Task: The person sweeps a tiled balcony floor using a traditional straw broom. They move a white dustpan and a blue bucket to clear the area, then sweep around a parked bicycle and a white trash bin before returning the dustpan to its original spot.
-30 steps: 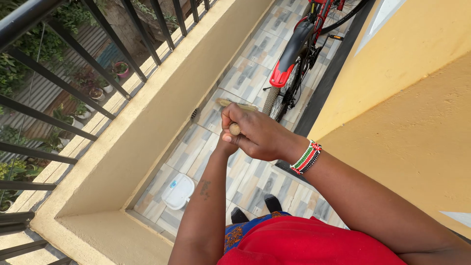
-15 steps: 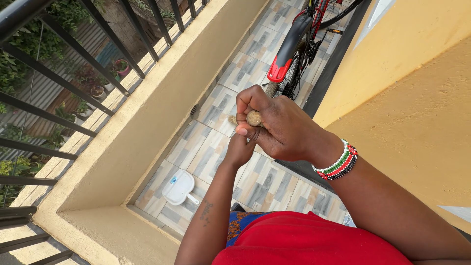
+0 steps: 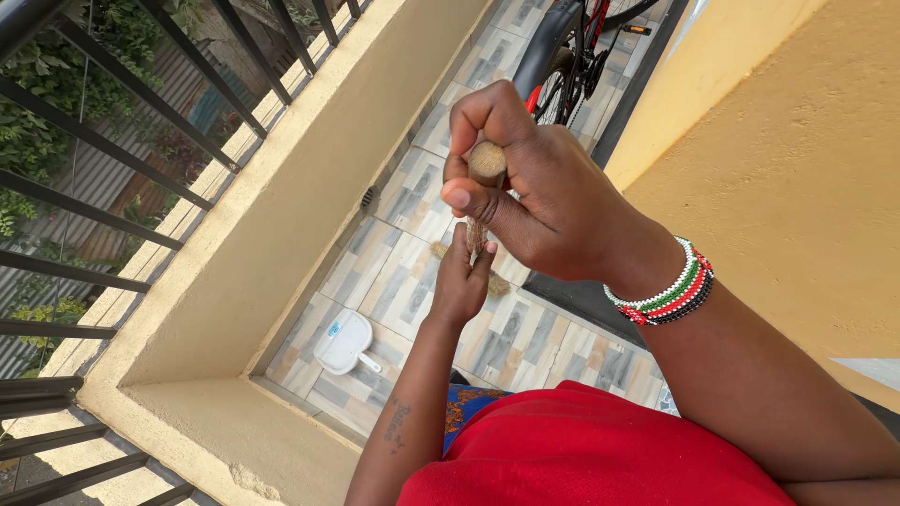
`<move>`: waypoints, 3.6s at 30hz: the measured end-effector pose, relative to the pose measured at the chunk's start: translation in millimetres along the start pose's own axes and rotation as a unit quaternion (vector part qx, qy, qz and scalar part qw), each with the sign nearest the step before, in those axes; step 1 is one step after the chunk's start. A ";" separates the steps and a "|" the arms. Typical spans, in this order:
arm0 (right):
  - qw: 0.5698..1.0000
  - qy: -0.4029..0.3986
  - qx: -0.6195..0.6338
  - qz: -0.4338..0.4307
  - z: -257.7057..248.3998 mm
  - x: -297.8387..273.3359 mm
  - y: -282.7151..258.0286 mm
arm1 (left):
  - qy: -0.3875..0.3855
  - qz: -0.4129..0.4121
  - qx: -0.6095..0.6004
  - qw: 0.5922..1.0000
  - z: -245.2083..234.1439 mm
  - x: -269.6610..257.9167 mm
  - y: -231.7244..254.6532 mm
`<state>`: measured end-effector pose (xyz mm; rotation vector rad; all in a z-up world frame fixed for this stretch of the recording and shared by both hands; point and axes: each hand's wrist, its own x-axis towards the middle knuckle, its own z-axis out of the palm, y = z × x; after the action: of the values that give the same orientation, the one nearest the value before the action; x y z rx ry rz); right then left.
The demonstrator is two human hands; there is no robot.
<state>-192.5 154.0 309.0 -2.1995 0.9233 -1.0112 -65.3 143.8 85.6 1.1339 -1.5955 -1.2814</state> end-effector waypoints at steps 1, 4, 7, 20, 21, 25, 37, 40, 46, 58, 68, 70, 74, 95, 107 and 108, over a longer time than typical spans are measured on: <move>1.000 0.004 0.018 0.002 -9.2 -6.9 -3.8 | -0.003 -0.039 0.060 0.997 6.5 -5.7 7.9; 0.992 -0.010 0.122 0.017 -30.6 -34.2 -24.4 | 0.037 0.018 0.139 0.989 30.2 -27.2 23.3; 0.990 -0.023 0.136 0.016 -54.3 -68.6 -51.7 | 0.082 0.107 0.129 0.982 58.1 -43.4 33.9; 0.998 0.037 0.005 0.047 -37.8 -163.4 -26.1 | -0.080 0.093 -0.006 0.992 119.9 -51.0 -10.9; 0.998 0.048 0.000 0.033 -40.0 -165.6 -28.5 | -0.069 0.093 -0.018 0.993 123.0 -54.5 -8.6; 0.997 0.060 0.024 0.041 -47.3 -170.0 -41.7 | -0.025 0.063 0.004 0.998 131.5 -81.5 5.8; 1.000 0.016 0.012 0.007 -43.7 -136.6 -87.2 | 0.120 0.153 0.122 0.973 106.1 -79.9 35.4; 0.998 0.024 -0.066 0.010 -29.5 -112.4 -86.9 | 0.126 0.085 0.004 0.988 91.5 -73.1 39.2; 0.985 0.058 0.056 0.155 -23.1 -69.9 -96.2 | 0.154 0.099 0.006 0.983 74.6 -52.2 55.2; 0.961 0.009 -0.143 0.235 -23.3 -32.3 -91.3 | 0.049 0.127 -0.110 0.985 84.8 40.4 41.5; 0.943 -0.014 -0.198 0.267 -45.3 -13.0 -62.9 | -0.069 0.147 -0.248 0.955 155.0 159.8 16.4; 0.950 -0.012 -0.203 0.237 -57.2 -11.9 -49.5 | -0.061 0.175 -0.208 0.960 173.2 192.7 8.2; 0.951 -0.014 -0.260 0.170 -62.0 -19.6 22.4 | -0.002 0.288 -0.066 0.955 181.9 246.8 -18.3; 0.889 0.170 -0.268 0.330 -31.9 -77.1 279.0 | -0.220 -0.042 0.231 0.947 30.3 149.3 -92.6; 0.914 0.140 -0.258 0.281 -38.2 -58.6 311.4 | -0.241 -0.128 0.141 0.952 13.2 102.4 -63.7; 0.908 0.146 -0.264 0.290 -39.7 -58.0 313.2 | -0.238 -0.131 0.134 0.953 10.0 100.6 -64.0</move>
<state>-363.8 -2.4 87.0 -1.9613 2.0422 -0.8651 -93.9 44.7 24.9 1.3033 -2.0742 -1.6388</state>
